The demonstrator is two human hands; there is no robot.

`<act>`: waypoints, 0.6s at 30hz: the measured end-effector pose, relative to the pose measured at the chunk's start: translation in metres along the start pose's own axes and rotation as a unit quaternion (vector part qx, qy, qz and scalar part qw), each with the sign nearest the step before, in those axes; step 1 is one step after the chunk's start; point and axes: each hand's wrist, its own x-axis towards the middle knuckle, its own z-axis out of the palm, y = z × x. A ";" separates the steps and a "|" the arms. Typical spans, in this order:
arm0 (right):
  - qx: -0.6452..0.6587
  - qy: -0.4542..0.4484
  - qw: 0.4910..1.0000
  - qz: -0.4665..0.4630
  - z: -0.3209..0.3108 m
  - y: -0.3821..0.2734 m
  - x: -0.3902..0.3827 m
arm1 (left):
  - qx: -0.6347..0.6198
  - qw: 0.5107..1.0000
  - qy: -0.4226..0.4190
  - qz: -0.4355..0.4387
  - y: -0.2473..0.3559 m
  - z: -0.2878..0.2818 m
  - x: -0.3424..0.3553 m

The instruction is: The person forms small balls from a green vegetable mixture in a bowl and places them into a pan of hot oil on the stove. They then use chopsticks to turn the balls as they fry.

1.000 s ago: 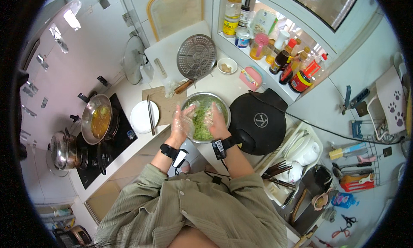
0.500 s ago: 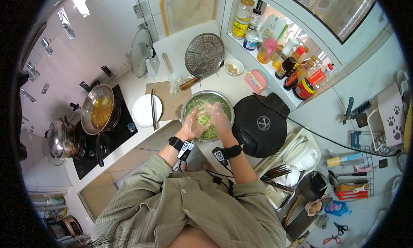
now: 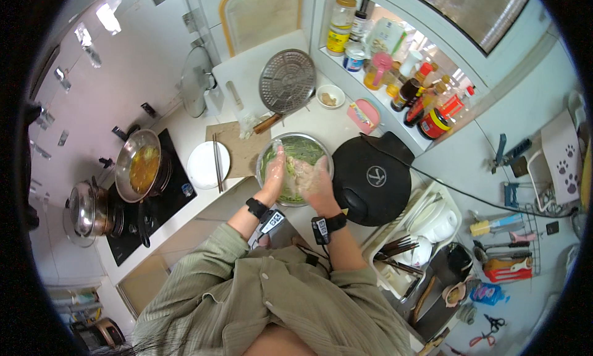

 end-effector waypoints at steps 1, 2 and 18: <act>0.048 -0.043 0.998 0.014 0.000 0.004 0.000 | 0.059 0.997 0.003 0.040 0.005 0.006 -0.010; 0.099 -0.116 0.988 0.031 -0.002 0.008 0.001 | 0.077 0.996 -0.042 0.019 0.012 0.008 -0.016; -0.234 -0.093 0.959 -0.130 -0.069 0.010 0.048 | 0.047 0.993 -0.106 0.023 0.014 -0.040 0.009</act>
